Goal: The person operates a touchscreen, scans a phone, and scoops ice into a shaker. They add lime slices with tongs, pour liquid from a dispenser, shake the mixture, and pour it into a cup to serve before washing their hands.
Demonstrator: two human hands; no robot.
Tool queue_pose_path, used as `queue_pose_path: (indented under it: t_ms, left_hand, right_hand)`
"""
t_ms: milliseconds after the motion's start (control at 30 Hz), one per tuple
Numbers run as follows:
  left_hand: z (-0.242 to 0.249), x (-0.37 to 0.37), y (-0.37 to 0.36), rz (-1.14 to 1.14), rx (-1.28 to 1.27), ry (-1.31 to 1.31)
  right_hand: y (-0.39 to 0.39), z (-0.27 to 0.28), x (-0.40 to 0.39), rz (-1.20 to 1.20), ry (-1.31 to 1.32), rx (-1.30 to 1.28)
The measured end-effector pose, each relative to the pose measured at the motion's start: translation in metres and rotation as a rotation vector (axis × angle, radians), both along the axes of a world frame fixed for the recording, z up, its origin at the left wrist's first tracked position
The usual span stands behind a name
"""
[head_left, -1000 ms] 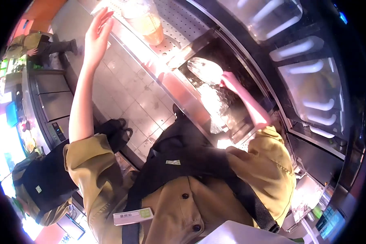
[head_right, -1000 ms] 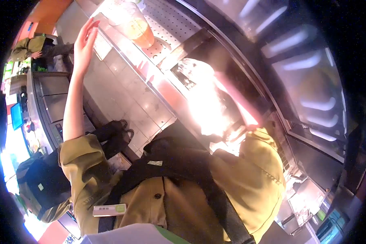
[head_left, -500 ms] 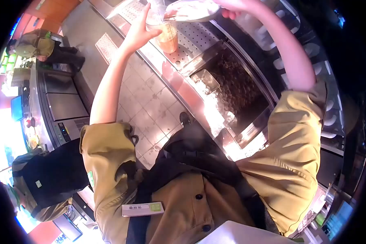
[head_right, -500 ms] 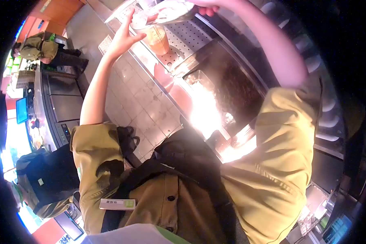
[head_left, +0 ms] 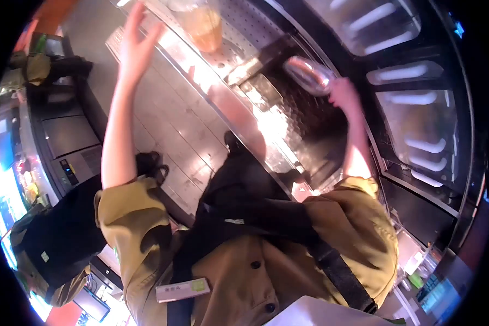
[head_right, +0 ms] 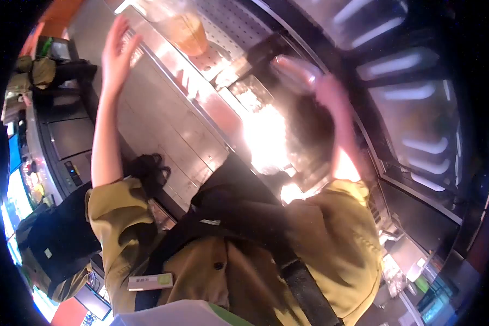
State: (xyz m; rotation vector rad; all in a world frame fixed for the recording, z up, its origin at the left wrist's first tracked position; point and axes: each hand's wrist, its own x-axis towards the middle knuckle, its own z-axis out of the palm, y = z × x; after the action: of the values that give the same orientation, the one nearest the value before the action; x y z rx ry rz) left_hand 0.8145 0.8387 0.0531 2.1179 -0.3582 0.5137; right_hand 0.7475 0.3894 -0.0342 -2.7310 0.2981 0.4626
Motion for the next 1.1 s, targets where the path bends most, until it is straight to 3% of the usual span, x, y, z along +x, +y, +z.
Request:
queue_pose_path:
  t_ms: [67, 100, 133, 167, 200, 233, 300, 467, 800, 900, 1100]
  left_hand:
    - [0.0, -0.032, -0.01, 0.128, -0.268, 0.127]
    - [-0.006, -0.046, -0.009, 0.197, -0.219, 0.178]
    - [-0.011, -0.057, -0.003, 0.27, -0.168, 0.216]
    - [-0.021, -0.069, 0.002, 0.283, -0.149, 0.247]
    - [-0.031, -0.081, 0.007, 0.303, -0.13, 0.266]
    - [-0.038, -0.093, 0.013, 0.317, -0.124, 0.29]
    - [-0.041, -0.119, 0.026, 0.385, -0.074, 0.354]
    - [-0.052, -0.162, 0.062, 0.486, -0.083, 0.474]
    - [-0.016, -0.089, 0.008, 0.23, -0.165, 0.289]
    - [-0.004, -0.063, -0.009, 0.105, -0.232, 0.205]
    - [0.026, -0.009, -0.024, -0.104, -0.025, 0.077]
  right_hand:
    - [-0.024, -0.115, -0.029, -0.023, 0.185, -0.215]
    - [-0.032, -0.188, -0.047, -0.141, 0.145, -0.338]
    - [-0.011, -0.192, -0.052, -0.151, 0.451, -0.256]
    - [-0.009, -0.235, -0.068, -0.153, 0.451, -0.223]
    - [-0.022, -0.324, -0.087, -0.174, 0.367, -0.328]
    - [-0.019, -0.36, -0.1, -0.155, 0.35, -0.281]
    - [0.012, -0.354, -0.112, -0.091, 0.409, -0.314]
    - [0.034, -0.36, -0.112, -0.233, 0.475, -0.148]
    - [-0.042, -0.306, -0.13, -0.191, 0.364, 0.762]
    - [-0.041, -0.212, -0.129, -0.117, 0.228, 0.744]
    - [-0.02, -0.009, -0.06, 0.126, -0.062, 0.595]
